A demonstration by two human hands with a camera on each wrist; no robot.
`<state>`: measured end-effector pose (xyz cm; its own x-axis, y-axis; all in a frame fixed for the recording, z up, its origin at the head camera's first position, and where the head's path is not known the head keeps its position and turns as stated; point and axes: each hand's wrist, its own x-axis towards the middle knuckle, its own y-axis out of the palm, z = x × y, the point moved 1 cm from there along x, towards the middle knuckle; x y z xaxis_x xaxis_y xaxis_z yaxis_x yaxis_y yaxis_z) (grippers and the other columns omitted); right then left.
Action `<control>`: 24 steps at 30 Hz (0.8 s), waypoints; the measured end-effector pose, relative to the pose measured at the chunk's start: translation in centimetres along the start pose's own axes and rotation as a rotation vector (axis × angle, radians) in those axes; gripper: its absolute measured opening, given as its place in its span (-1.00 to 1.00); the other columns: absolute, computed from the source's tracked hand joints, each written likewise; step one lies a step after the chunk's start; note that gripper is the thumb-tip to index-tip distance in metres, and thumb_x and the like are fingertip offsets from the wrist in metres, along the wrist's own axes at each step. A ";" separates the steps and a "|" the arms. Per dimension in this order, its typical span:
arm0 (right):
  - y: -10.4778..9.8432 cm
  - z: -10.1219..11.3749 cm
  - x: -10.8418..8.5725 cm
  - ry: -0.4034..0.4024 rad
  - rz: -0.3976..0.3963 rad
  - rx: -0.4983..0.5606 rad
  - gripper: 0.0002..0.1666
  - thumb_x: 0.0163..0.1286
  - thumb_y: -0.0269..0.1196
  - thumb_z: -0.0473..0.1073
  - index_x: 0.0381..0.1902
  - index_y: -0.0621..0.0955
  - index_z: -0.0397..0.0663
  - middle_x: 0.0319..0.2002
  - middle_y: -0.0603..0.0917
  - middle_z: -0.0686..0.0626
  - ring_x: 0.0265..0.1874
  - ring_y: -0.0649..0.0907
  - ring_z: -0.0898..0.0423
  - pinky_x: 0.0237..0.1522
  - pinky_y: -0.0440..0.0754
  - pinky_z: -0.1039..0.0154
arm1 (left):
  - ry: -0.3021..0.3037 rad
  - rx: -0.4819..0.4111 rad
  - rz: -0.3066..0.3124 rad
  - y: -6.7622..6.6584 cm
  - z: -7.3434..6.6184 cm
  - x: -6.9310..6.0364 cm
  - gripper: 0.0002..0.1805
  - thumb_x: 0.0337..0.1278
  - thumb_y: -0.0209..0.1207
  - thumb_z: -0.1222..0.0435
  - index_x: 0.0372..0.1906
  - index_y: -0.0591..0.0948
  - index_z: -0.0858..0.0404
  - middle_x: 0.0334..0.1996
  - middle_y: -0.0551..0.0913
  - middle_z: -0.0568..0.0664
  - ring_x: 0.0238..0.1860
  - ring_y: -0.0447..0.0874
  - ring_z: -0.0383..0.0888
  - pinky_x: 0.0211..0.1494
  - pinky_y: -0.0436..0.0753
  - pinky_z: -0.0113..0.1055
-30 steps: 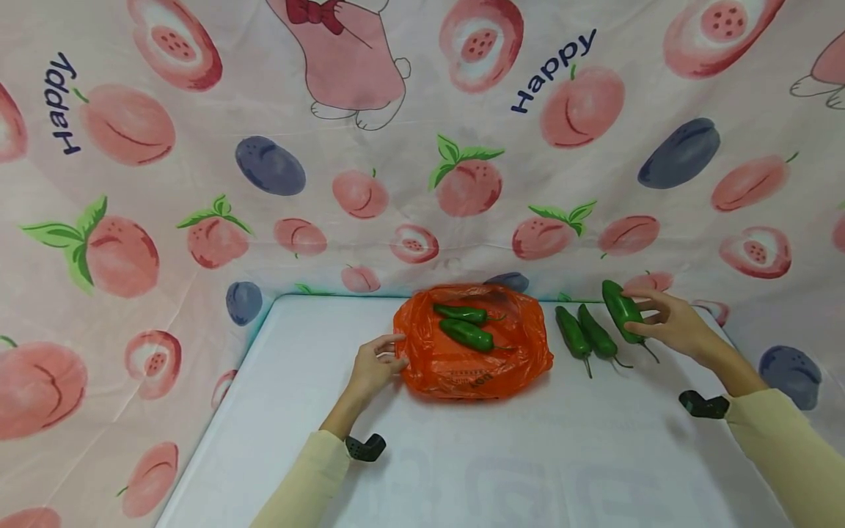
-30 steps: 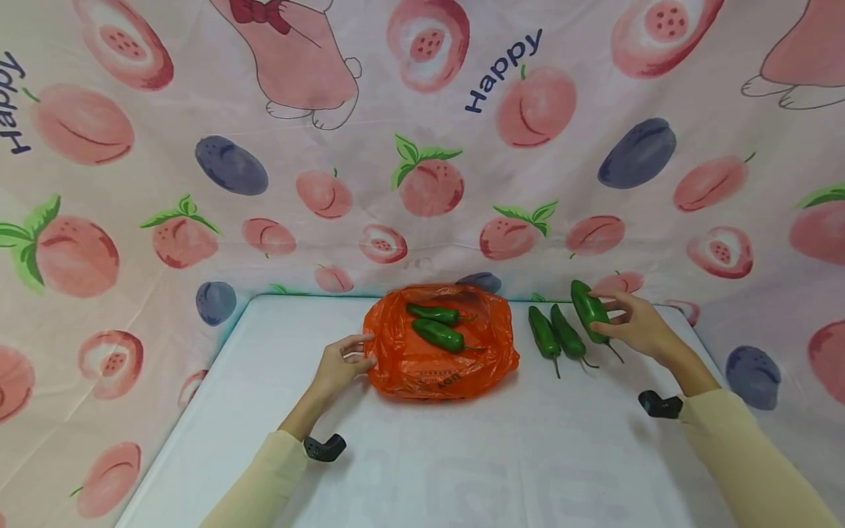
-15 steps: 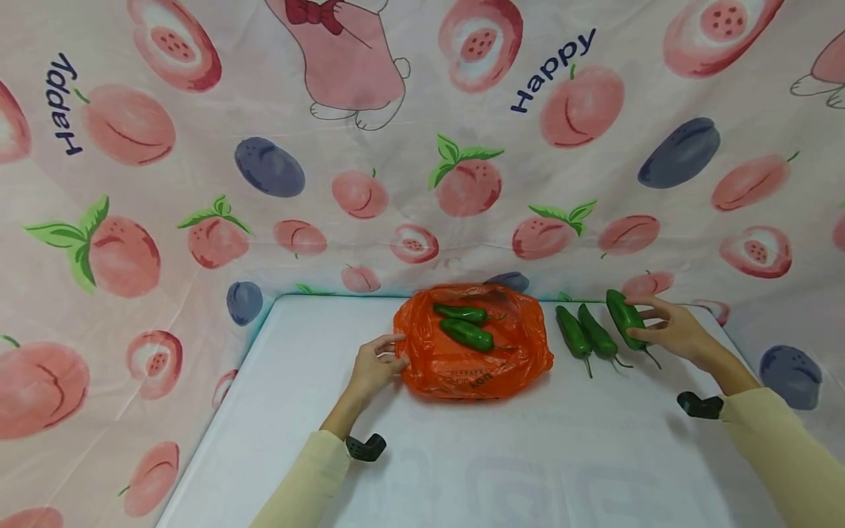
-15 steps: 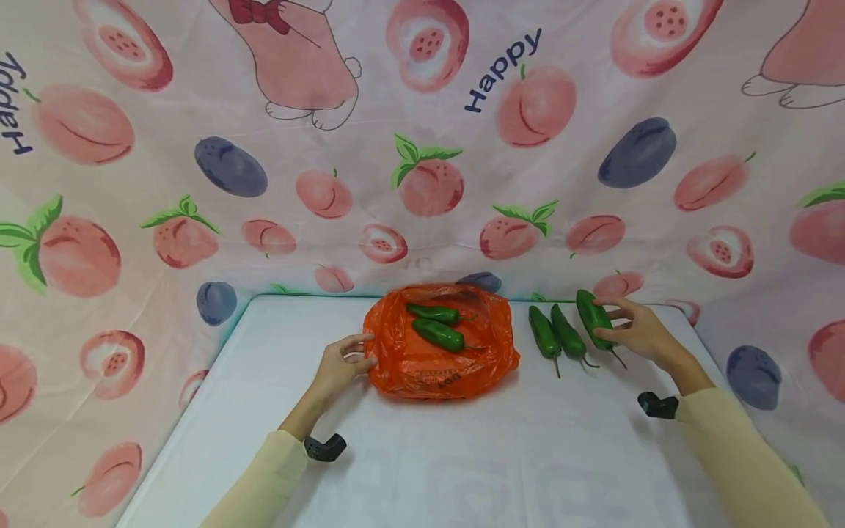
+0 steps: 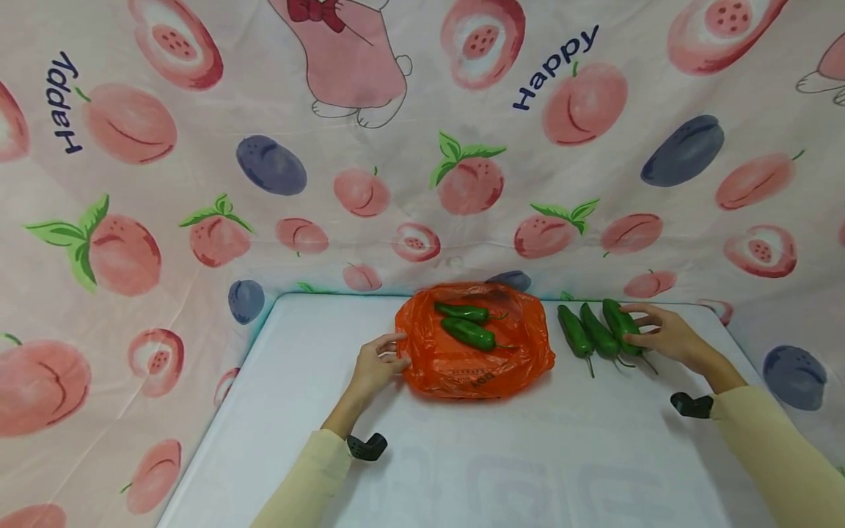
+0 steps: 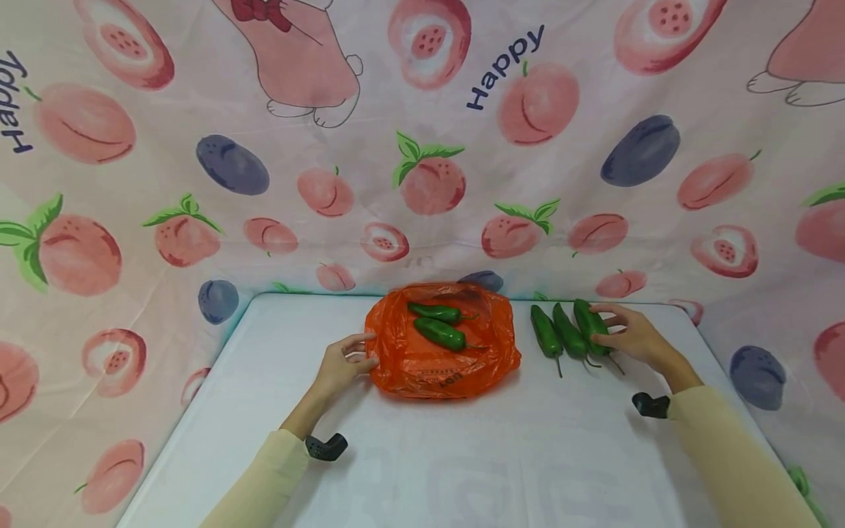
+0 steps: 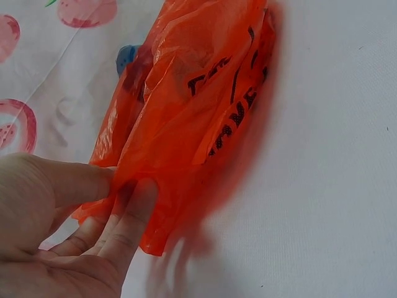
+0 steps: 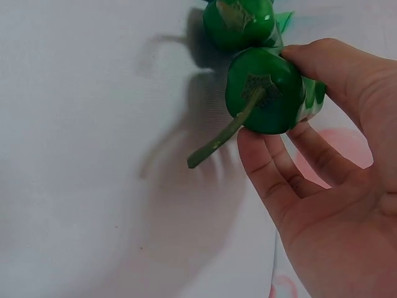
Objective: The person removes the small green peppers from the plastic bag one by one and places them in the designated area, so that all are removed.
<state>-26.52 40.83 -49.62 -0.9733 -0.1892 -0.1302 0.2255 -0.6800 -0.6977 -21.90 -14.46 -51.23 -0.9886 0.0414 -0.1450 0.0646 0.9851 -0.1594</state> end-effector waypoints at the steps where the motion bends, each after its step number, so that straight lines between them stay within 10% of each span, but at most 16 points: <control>1: 0.1 -0.1 0.0 0.005 0.006 -0.003 -0.20 0.43 0.38 -0.01 0.48 0.35 -0.19 0.30 0.42 -0.50 0.24 0.45 -0.47 0.04 0.66 -0.25 | 0.002 0.000 0.001 0.0 0.0 0.0 -0.46 0.17 0.34 0.57 0.28 0.61 0.28 -0.04 0.59 0.17 -0.29 0.72 -0.16 -0.18 0.75 -0.28; 24: 0.9 -1.7 0.1 0.047 0.052 0.023 -0.12 0.42 0.38 0.06 0.51 0.32 -0.23 0.29 0.40 -0.54 0.23 0.45 -0.46 0.08 0.64 -0.26 | 0.006 -0.009 0.004 0.1 0.2 0.0 -0.46 0.17 0.33 0.59 0.27 0.62 0.28 -0.05 0.60 0.18 -0.27 0.72 -0.18 -0.21 0.73 -0.31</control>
<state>-26.49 41.40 -51.44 -0.9609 -0.1921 -0.1993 0.2767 -0.6860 -0.6730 -21.89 -14.41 -51.39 -0.9891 0.0460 -0.1397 0.0671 0.9864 -0.1500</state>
